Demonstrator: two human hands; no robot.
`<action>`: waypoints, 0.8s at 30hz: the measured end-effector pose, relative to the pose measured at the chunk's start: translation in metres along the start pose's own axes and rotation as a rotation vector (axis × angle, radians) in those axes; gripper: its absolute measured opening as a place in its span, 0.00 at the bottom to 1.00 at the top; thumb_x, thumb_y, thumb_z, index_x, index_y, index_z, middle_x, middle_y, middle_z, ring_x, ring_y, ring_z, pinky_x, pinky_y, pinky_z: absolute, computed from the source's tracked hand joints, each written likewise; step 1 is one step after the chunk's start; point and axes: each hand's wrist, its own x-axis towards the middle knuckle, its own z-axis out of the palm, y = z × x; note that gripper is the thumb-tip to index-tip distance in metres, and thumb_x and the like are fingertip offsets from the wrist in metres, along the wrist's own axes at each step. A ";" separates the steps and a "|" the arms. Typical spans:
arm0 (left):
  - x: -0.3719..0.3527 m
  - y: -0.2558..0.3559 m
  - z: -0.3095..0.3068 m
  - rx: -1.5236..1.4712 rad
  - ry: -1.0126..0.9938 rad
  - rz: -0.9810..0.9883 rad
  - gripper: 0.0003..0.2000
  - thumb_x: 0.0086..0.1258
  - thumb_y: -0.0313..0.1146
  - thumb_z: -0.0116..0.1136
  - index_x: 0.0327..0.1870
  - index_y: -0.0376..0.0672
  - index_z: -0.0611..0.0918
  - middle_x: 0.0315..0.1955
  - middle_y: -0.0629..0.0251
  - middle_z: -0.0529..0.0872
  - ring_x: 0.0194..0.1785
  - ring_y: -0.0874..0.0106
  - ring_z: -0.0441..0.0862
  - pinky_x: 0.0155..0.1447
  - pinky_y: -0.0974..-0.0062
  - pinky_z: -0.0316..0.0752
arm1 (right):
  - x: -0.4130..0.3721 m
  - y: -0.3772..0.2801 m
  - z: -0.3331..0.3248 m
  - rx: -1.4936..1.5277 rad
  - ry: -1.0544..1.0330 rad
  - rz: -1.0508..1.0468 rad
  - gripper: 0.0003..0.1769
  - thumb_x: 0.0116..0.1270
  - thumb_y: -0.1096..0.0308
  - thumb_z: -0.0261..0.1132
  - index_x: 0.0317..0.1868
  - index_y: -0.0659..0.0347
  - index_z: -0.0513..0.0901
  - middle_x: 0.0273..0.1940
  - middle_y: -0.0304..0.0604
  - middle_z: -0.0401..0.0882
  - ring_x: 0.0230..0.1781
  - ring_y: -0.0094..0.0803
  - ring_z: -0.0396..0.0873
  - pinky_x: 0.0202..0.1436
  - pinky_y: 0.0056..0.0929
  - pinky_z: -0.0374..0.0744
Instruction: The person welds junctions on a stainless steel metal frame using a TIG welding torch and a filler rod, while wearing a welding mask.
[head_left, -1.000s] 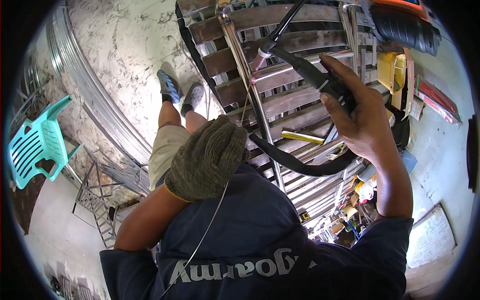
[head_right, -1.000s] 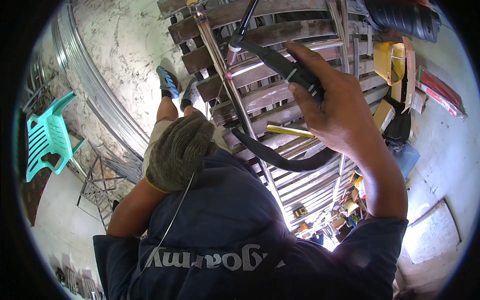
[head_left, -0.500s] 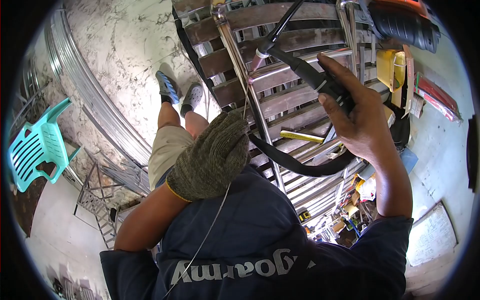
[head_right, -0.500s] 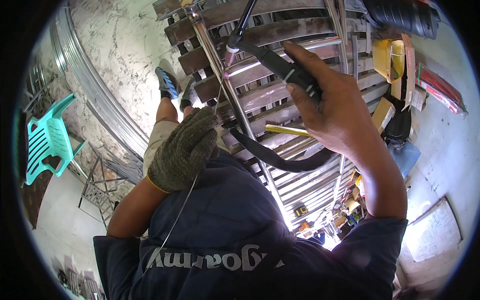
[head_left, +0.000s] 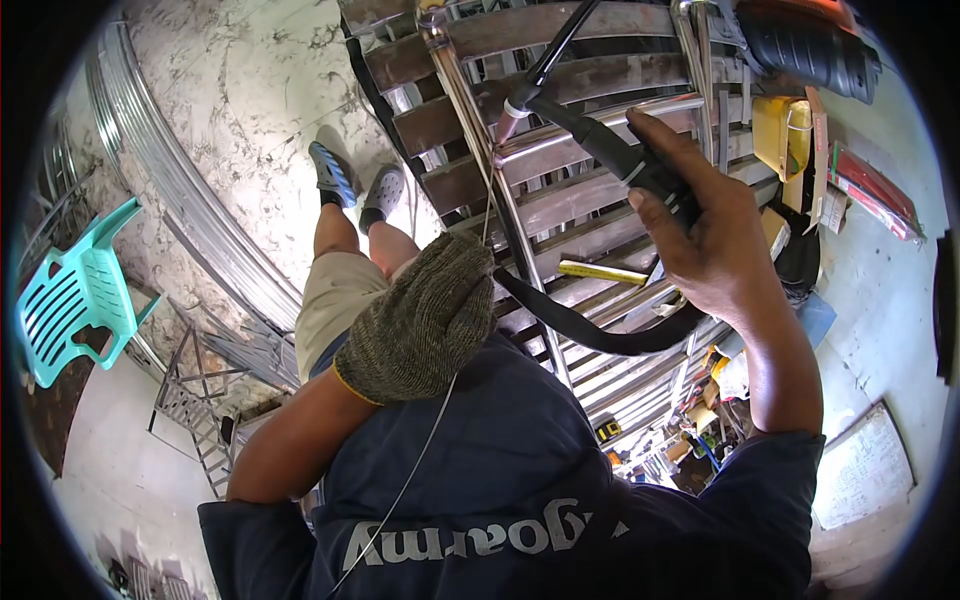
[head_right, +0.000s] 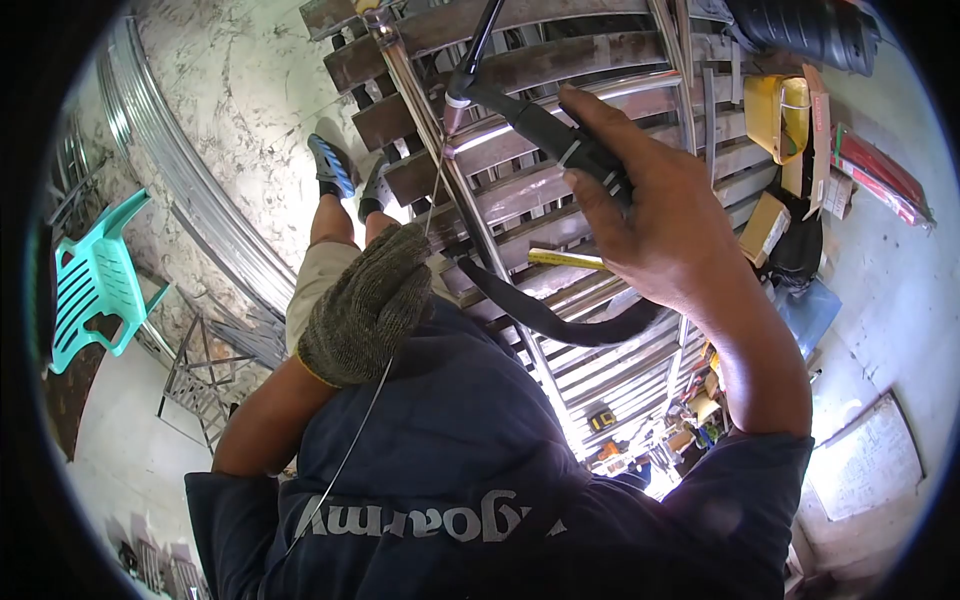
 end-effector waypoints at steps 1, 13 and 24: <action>0.000 -0.001 -0.001 0.012 -0.009 0.014 0.42 0.82 0.77 0.43 0.52 0.37 0.83 0.36 0.51 0.89 0.36 0.62 0.89 0.46 0.62 0.88 | 0.000 0.002 0.002 0.006 0.010 -0.018 0.34 0.77 0.79 0.69 0.82 0.57 0.76 0.61 0.51 0.90 0.52 0.25 0.83 0.63 0.26 0.80; 0.023 -0.014 -0.040 -0.142 -0.212 -0.011 0.43 0.81 0.78 0.43 0.56 0.36 0.82 0.43 0.48 0.89 0.43 0.61 0.90 0.52 0.64 0.88 | 0.000 0.001 0.004 -0.021 -0.006 -0.029 0.34 0.77 0.79 0.69 0.82 0.57 0.76 0.60 0.54 0.89 0.49 0.28 0.85 0.59 0.28 0.82; 0.004 -0.010 -0.028 1.615 -0.281 1.757 0.19 0.74 0.30 0.70 0.63 0.33 0.84 0.65 0.41 0.83 0.68 0.44 0.86 0.75 0.44 0.81 | 0.003 -0.007 0.000 -0.147 -0.053 0.021 0.31 0.77 0.77 0.70 0.78 0.58 0.79 0.42 0.41 0.88 0.34 0.23 0.76 0.44 0.25 0.80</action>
